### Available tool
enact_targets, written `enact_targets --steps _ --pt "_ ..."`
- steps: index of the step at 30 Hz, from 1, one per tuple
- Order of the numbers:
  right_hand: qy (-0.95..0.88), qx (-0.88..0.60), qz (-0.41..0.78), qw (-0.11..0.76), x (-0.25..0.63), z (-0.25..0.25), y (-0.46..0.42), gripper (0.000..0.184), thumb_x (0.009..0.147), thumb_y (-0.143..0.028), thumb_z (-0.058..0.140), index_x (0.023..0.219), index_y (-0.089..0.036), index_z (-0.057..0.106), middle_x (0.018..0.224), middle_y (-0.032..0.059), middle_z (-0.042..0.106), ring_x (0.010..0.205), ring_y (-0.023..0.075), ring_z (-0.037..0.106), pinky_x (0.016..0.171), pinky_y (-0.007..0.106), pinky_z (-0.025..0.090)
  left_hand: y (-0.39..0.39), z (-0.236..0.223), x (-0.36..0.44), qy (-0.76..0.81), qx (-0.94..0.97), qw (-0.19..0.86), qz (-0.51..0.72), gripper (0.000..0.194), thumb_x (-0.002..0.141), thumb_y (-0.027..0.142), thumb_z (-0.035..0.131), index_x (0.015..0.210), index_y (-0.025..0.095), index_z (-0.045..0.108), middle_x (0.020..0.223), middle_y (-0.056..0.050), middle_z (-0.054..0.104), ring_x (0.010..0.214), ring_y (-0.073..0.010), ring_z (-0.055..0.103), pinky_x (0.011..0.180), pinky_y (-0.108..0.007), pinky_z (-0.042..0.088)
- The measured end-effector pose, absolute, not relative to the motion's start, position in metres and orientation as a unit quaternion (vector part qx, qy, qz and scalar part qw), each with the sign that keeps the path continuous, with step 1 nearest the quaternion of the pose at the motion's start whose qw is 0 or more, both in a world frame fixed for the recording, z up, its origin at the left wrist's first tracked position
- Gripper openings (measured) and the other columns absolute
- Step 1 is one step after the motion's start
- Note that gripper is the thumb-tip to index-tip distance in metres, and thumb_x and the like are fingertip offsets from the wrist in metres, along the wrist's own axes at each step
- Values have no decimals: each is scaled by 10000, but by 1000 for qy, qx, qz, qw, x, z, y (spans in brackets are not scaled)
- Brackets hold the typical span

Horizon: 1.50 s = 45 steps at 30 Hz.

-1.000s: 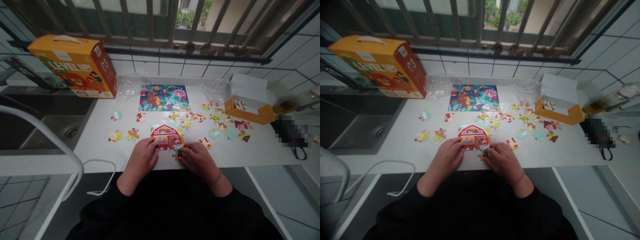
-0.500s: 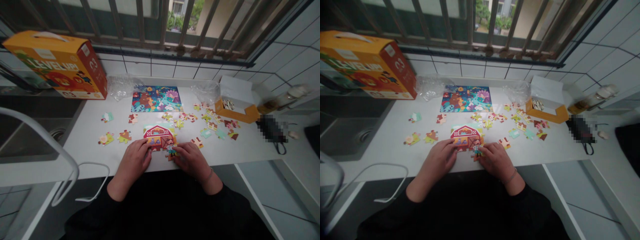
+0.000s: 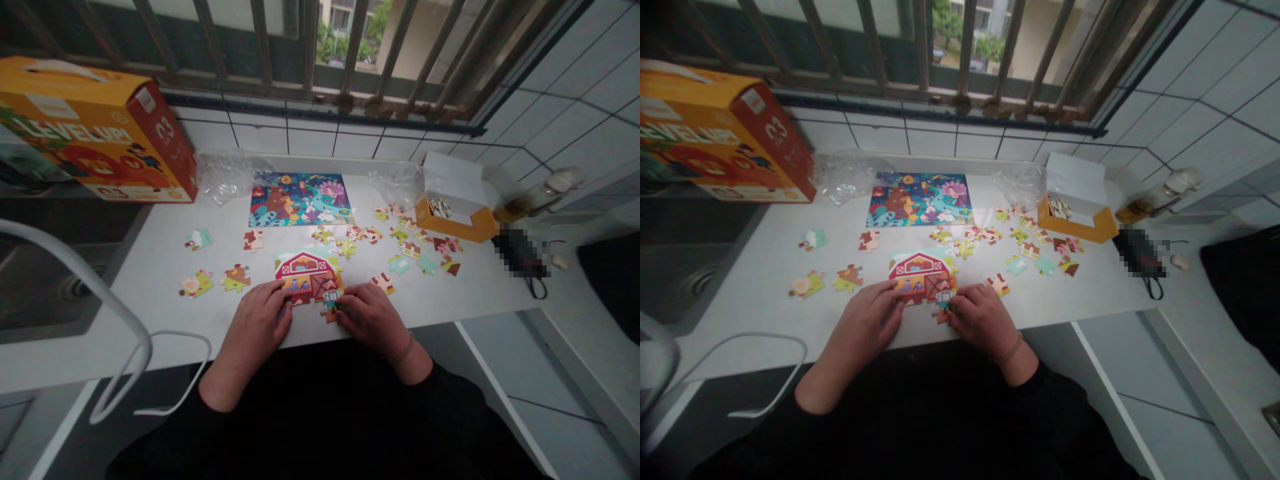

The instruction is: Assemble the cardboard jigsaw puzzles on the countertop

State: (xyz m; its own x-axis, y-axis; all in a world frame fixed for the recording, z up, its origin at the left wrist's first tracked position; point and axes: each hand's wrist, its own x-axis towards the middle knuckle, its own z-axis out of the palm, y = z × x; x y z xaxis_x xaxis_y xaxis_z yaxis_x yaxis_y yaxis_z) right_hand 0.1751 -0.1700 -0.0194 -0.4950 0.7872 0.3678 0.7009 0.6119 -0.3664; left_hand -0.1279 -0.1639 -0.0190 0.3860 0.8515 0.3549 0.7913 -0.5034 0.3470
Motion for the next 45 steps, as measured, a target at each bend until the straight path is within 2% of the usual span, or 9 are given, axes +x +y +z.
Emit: enact_targets --steps 11,21,34,45 --pt "-860 -432 83 258 176 -23 -169 158 1003 -250 737 1160 -248 724 1154 103 730 1037 290 662 918 471 528 -164 -20 -128 497 827 66 252 223 1027 228 638 1240 207 700 1362 -159 718 1233 -343 688 1051 -545 590" --pt "-859 -432 87 261 176 -22 -170 143 1045 -273 690 1182 -239 712 1149 108 732 1033 288 653 916 478 536 -167 -18 -127 502 825 81 248 203 1038 224 625 1228 195 691 1391 -169 703 1262 -346 671 1073 -581 588" --pt "-854 -442 99 254 176 -22 -170 162 1030 -255 689 1189 -258 721 1170 111 734 1054 290 666 922 485 552 -168 -18 -127 503 826 77 244 237 1043 213 625 1274 197 676 1397 -167 697 1282 -337 664 1090 -548 581" --pt "-854 -442 101 255 175 -20 -170 140 1045 -262 680 1181 -248 713 1163 112 727 1054 293 659 926 491 554 -168 -18 -127 502 825 79 248 232 1037 208 620 1259 197 687 1391 -174 704 1274 -345 673 1084 -573 587"
